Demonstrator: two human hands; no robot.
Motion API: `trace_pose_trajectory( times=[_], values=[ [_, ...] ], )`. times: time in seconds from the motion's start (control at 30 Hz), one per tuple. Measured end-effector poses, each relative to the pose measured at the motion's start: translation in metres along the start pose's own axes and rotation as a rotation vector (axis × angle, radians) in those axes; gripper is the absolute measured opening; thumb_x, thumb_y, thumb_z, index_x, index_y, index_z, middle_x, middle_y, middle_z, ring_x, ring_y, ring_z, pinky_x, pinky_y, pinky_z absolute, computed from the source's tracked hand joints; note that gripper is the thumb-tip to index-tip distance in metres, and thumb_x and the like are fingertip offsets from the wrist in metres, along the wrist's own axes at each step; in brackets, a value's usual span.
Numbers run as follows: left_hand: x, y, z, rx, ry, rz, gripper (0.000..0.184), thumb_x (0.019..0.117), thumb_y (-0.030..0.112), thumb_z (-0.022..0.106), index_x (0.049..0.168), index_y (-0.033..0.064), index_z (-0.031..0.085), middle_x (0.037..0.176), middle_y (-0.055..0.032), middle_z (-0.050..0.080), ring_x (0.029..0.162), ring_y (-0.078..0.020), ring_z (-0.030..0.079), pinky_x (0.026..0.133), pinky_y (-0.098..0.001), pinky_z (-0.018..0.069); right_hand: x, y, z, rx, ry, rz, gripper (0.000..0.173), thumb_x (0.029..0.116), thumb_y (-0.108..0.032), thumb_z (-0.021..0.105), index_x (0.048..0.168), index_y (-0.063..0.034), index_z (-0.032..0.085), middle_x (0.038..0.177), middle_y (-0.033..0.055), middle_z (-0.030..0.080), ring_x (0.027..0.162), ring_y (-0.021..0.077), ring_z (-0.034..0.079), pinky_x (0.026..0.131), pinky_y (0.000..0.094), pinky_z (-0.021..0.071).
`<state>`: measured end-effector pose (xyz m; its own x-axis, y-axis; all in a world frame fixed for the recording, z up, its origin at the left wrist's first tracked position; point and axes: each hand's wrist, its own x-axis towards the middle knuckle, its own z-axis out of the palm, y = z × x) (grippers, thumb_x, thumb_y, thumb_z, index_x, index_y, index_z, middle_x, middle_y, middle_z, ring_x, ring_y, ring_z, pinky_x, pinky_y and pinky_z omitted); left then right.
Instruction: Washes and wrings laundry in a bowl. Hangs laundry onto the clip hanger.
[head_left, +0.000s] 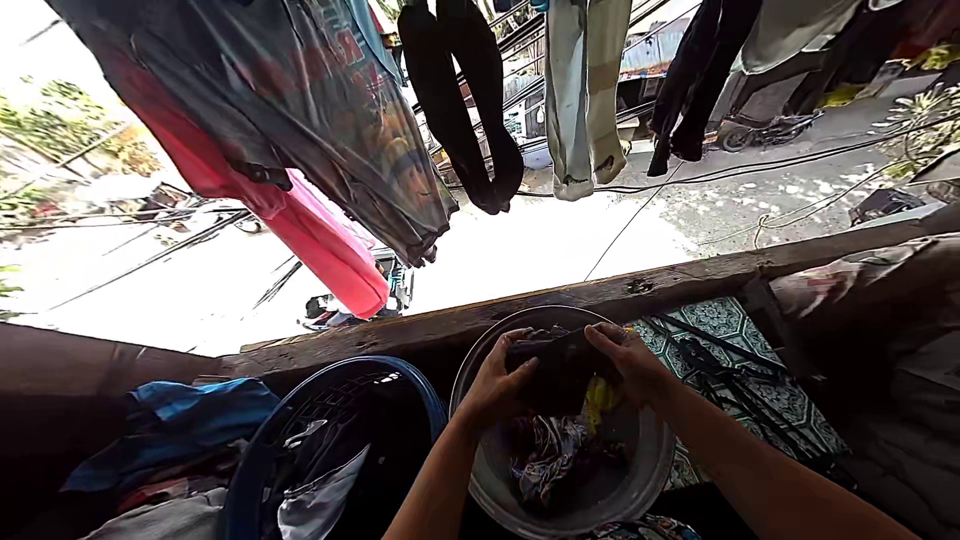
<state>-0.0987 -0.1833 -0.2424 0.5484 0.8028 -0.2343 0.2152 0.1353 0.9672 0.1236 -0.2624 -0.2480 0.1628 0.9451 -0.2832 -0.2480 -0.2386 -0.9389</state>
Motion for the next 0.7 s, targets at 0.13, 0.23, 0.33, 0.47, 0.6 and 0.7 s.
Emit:
trace_pose_trajectory(
  times=[0.13,0.23,0.33,0.47,0.6,0.7],
  values=[
    [-0.013,0.073,-0.029,0.324,0.152,0.277,0.041,0.0966,-0.001,0.061,0.134,0.0149,0.062,0.121,-0.0049,0.07,0.099,-0.0165,0.069,0.083,-0.0417,0.059,-0.007,-0.062,-0.006,-0.237,-0.06,-0.33,0.009,0.0977,-0.007,0.067,0.102,-0.0053,0.075,0.088,-0.0002,0.075,0.076,0.0044,0.068,0.072,0.0228,0.0591],
    [-0.016,0.127,-0.049,0.547,0.362,0.394,0.039,0.0928,0.002,0.065,0.129,0.0152,0.066,0.111,-0.0081,0.072,0.093,-0.0211,0.07,0.079,-0.0508,0.0563,-0.005,-0.106,-0.014,-0.62,-0.071,-0.582,0.013,0.0917,-0.009,0.074,0.104,-0.0069,0.076,0.093,-0.0023,0.075,0.083,0.001,0.07,0.078,0.0223,0.0595],
    [-0.015,0.178,-0.062,0.745,0.568,0.483,0.029,0.0901,0.01,0.071,0.119,0.0117,0.071,0.098,-0.0133,0.073,0.087,-0.0293,0.069,0.075,-0.0592,0.0506,0.003,-0.146,-0.02,-0.983,0.061,-0.91,0.012,0.0866,-0.015,0.075,0.092,-0.004,0.075,0.082,0.0063,0.073,0.073,0.0132,0.07,0.068,0.0346,0.0573],
    [-0.017,0.237,-0.071,0.91,0.627,0.482,0.02,0.0979,0.012,0.063,0.115,0.0059,0.072,0.098,-0.023,0.071,0.09,-0.0422,0.066,0.077,-0.0673,0.045,0.007,-0.207,-0.028,-1.223,0.037,-1.067,0.017,0.0852,-0.013,0.076,0.083,0.0029,0.072,0.08,0.0168,0.07,0.077,0.0297,0.07,0.071,0.0481,0.0551],
    [-0.017,0.275,-0.082,0.962,0.548,0.432,0.02,0.1017,0.01,0.06,0.114,-0.0007,0.07,0.11,-0.0287,0.068,0.105,-0.048,0.063,0.089,-0.0718,0.0429,-0.011,-0.265,-0.026,-1.304,0.096,-1.048,0.018,0.0893,-0.018,0.074,0.09,-0.0001,0.074,0.08,0.0157,0.07,0.073,0.0267,0.069,0.068,0.0455,0.054],
    [-0.013,0.296,-0.092,0.802,0.42,0.365,0.026,0.097,0.003,0.066,0.123,0.0053,0.064,0.11,-0.0144,0.067,0.089,-0.0214,0.065,0.08,-0.0449,0.0546,-0.016,-0.297,-0.025,-1.285,0.185,-1.069,0.022,0.0911,-0.021,0.073,0.097,0.0009,0.076,0.086,0.0183,0.072,0.078,0.0285,0.069,0.073,0.048,0.0539]
  ],
)
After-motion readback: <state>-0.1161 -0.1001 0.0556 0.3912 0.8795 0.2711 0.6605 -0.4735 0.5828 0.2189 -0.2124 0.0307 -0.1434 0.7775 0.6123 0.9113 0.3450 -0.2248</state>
